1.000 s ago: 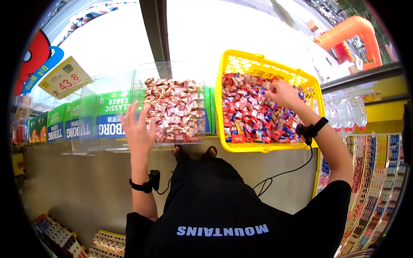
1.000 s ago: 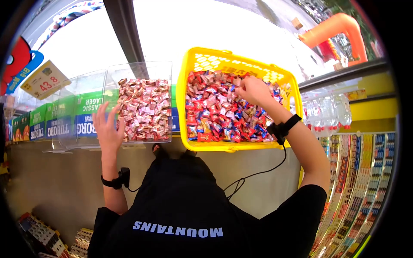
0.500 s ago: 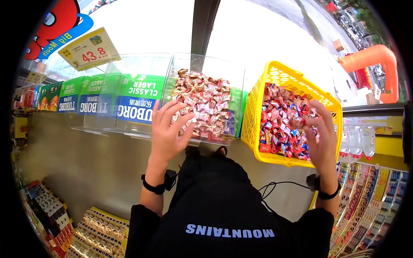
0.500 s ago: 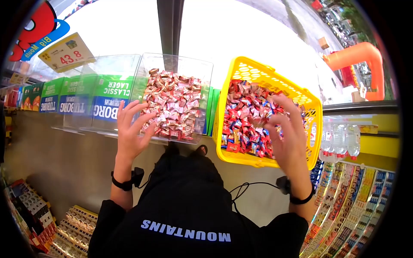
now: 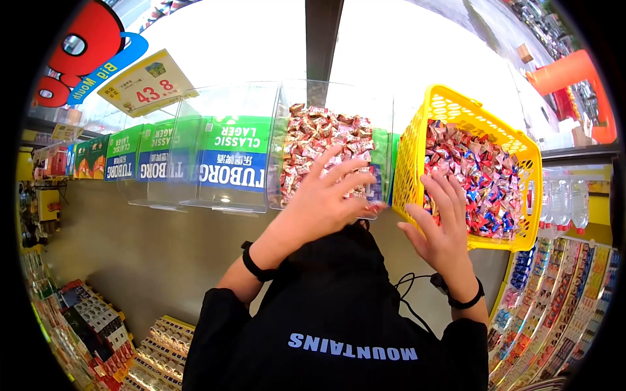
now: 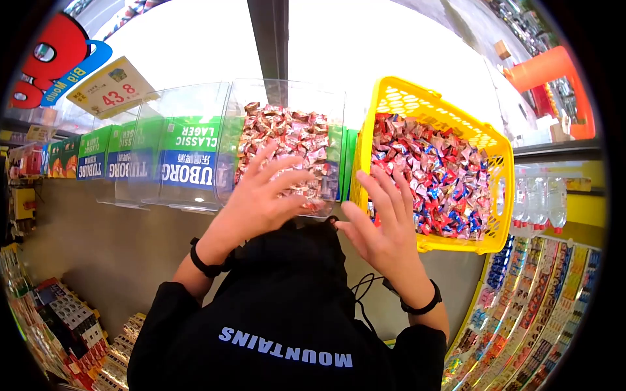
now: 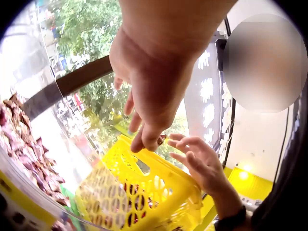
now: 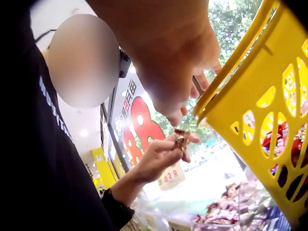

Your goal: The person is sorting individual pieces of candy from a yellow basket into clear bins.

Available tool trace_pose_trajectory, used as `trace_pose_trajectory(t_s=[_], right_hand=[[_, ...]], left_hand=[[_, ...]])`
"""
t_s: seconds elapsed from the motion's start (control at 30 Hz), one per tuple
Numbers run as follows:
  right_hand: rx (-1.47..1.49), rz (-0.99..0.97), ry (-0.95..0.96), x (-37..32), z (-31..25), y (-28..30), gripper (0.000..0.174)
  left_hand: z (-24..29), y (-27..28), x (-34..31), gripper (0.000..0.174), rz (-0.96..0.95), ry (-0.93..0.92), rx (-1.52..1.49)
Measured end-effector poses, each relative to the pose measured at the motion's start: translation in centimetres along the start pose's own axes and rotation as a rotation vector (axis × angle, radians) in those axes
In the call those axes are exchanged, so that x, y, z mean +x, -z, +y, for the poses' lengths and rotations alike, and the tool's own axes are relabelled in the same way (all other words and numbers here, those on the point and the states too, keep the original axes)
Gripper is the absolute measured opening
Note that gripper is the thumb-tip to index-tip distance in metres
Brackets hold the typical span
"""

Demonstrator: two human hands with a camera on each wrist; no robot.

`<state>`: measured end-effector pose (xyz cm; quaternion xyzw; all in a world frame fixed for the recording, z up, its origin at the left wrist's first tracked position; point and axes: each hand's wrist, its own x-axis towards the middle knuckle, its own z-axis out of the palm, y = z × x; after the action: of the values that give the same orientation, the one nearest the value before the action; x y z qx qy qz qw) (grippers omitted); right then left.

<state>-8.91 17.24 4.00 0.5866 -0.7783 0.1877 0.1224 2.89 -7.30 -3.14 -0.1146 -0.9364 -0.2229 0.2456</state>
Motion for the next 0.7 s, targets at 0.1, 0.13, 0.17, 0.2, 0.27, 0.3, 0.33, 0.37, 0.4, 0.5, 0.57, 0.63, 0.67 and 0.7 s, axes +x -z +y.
trace_pose_trajectory(t_s=[0.1, 0.13, 0.17, 0.2, 0.27, 0.3, 0.33, 0.37, 0.4, 0.5, 0.57, 0.63, 0.67, 0.7], right_hand=[[-0.032, -0.001, -0.07, -0.3, 0.3, -0.4, 0.026], [-0.023, 0.033, -0.083, -0.7, 0.6, -0.8, 0.025], [-0.014, 0.068, -0.097, -1.1, 0.8, -1.3, 0.024], [-0.002, 0.105, -0.112, -1.3, 0.9, -1.6, 0.024], [-0.008, 0.168, -0.123, -1.2, 1.0, -1.7, 0.023], [-0.006, 0.183, -0.13, -1.2, 1.0, -1.8, 0.023], [-0.005, 0.197, -0.133, -1.2, 1.0, -1.8, 0.023], [0.006, 0.197, -0.15, -1.2, 0.9, -1.9, 0.022], [0.005, 0.205, -0.152, -1.2, 0.9, -2.0, 0.022], [0.008, 0.214, -0.172, -1.5, 0.9, -2.3, 0.021], [0.021, 0.241, -0.175, -1.5, 0.8, -2.2, 0.021], [0.009, 0.26, -0.183, -1.5, 0.7, -2.1, 0.021], [0.003, 0.26, -0.186, -1.5, 0.6, -2.0, 0.02], [-0.005, 0.262, -0.191, -1.6, 0.5, -2.1, 0.02]], left_hand=[[-2.4, 1.2, -2.2, 0.022, -0.158, 0.21, 0.202], [-3.2, 1.3, -3.3, 0.027, -0.186, 0.28, 0.27], [-3.7, 1.3, -4.1, 0.036, -0.19, 0.349, 0.315], [-4.1, 1.3, -4.5, 0.038, -0.191, 0.373, 0.364], [-4.7, 1.2, -5.2, 0.04, -0.193, 0.423, 0.469], [-5.6, 0.7, -5.2, 0.045, -0.247, 0.429, 0.493], [-6.6, -0.1, -5.4, 0.039, -0.256, 0.388, 0.535], [-7.9, -1.1, -5.5, 0.034, -0.261, 0.346, 0.579], [-8.6, -1.6, -4.9, 0.029, -0.264, 0.305, 0.623], [-8.6, -1.6, -2.6, 0.029, -0.482, 0.305, 0.783], [-8.6, -1.8, -1.1, 0.031, -0.681, 0.316, 0.903], [-10.4, -2.8, -1.1, 0.033, -0.825, 0.369, 0.879], [-11.5, -3.6, -1.1, 0.035, -0.891, 0.387, 0.865], [-12.2, -4.2, -1.3, 0.039, -0.922, 0.359, 0.94]])
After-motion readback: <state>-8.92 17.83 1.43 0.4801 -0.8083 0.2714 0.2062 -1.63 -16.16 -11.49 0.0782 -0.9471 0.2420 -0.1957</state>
